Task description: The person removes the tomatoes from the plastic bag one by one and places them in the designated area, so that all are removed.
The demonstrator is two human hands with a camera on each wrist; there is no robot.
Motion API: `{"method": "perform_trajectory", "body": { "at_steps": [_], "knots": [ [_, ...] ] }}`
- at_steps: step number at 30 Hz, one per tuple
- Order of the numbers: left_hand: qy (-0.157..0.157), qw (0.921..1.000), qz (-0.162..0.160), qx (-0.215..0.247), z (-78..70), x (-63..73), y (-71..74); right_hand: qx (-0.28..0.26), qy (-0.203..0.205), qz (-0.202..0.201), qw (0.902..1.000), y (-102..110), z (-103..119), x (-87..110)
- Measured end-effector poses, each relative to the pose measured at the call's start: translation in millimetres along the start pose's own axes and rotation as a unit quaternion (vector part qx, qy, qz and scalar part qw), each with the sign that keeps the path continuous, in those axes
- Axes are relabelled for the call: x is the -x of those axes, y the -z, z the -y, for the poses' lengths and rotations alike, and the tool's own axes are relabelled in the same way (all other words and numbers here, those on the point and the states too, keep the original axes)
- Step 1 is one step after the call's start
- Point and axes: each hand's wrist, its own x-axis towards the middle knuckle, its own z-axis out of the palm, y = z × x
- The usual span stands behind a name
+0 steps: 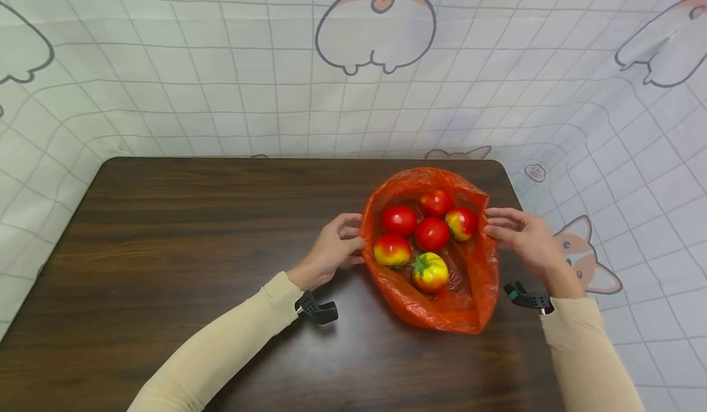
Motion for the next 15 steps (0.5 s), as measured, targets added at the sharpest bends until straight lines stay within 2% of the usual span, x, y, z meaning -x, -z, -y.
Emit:
{"method": "perform_trajectory", "body": {
  "at_steps": [4, 11, 15],
  "knots": [
    [-0.002, 1.0000, -0.001, 0.001, -0.7, 3.5, 10.2, -0.029, 0.010, 0.005, 0.9995, -9.1, -0.3, -1.1],
    [-0.003, 1.0000, -0.002, 0.003, -3.0, 9.6, 26.6, -0.028, 0.011, 0.008, 0.9995, -22.7, 2.8, -3.5],
    [-0.004, 1.0000, -0.003, 0.002, -5.5, 14.5, 34.5, -0.052, 0.017, 0.017, 0.9984, -31.3, 6.8, -4.1]
  ]
}}
